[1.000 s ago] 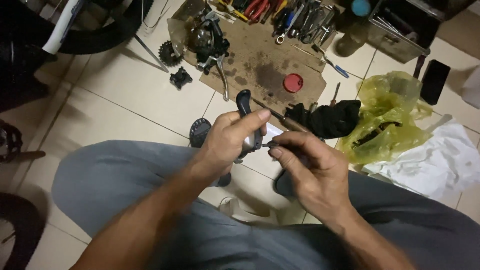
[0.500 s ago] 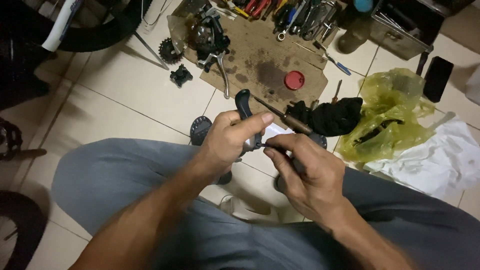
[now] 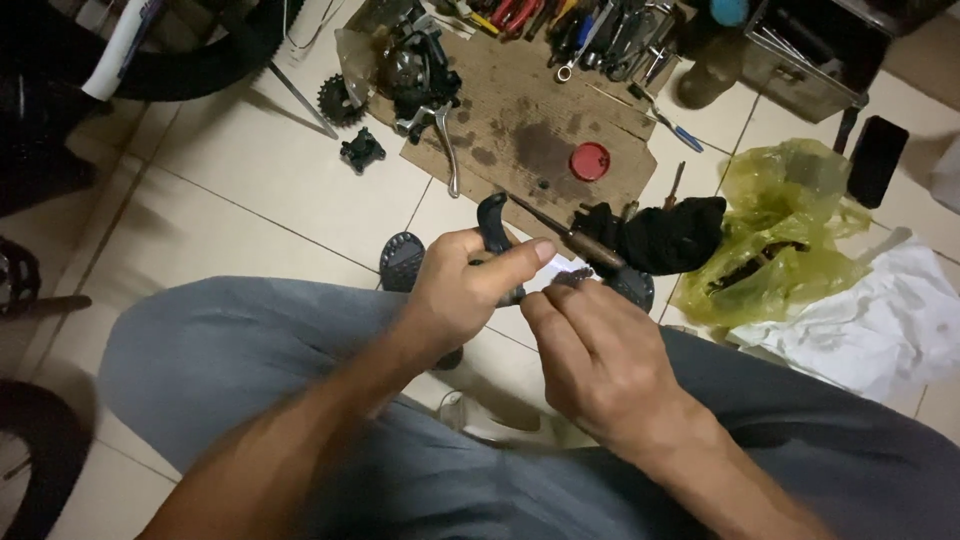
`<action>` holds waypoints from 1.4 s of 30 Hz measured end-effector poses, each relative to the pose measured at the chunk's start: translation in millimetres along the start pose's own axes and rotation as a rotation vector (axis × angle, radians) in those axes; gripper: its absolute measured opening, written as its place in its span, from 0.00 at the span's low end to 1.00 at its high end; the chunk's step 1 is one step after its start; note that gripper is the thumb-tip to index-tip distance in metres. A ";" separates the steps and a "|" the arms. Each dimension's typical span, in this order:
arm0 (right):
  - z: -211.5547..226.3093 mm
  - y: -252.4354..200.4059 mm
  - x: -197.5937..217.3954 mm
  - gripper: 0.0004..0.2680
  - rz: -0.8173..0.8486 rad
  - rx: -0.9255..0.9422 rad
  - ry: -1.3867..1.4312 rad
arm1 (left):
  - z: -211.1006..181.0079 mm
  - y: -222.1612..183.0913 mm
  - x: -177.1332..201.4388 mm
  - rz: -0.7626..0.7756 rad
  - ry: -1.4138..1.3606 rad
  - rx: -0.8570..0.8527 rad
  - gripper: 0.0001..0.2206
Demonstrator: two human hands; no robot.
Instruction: Disassembling and inspecting the internal components of a bicycle shifter and brake lever assembly
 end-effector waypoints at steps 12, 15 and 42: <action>-20.5 -18.0 -19.4 0.03 0.103 -0.227 0.105 | 1.3 -5.1 1.4 -0.103 0.184 -0.065 0.19; -25.9 -19.2 -22.0 0.02 0.145 -0.288 0.196 | 2.7 -4.1 1.2 -0.098 0.189 -0.126 0.18; -62.9 -76.3 -77.0 0.16 0.225 -0.966 0.775 | -18.7 -14.4 -2.3 -0.055 0.001 -0.406 0.14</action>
Point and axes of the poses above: each hand's wrist, its own y-axis towards the middle knuckle, its own x-axis out of the back of the hand, z = x × y, the point moved 9 cm from there along y, towards the middle knuckle, and after that the axes turned 9 degrees about -y, right-handed, at the moved point
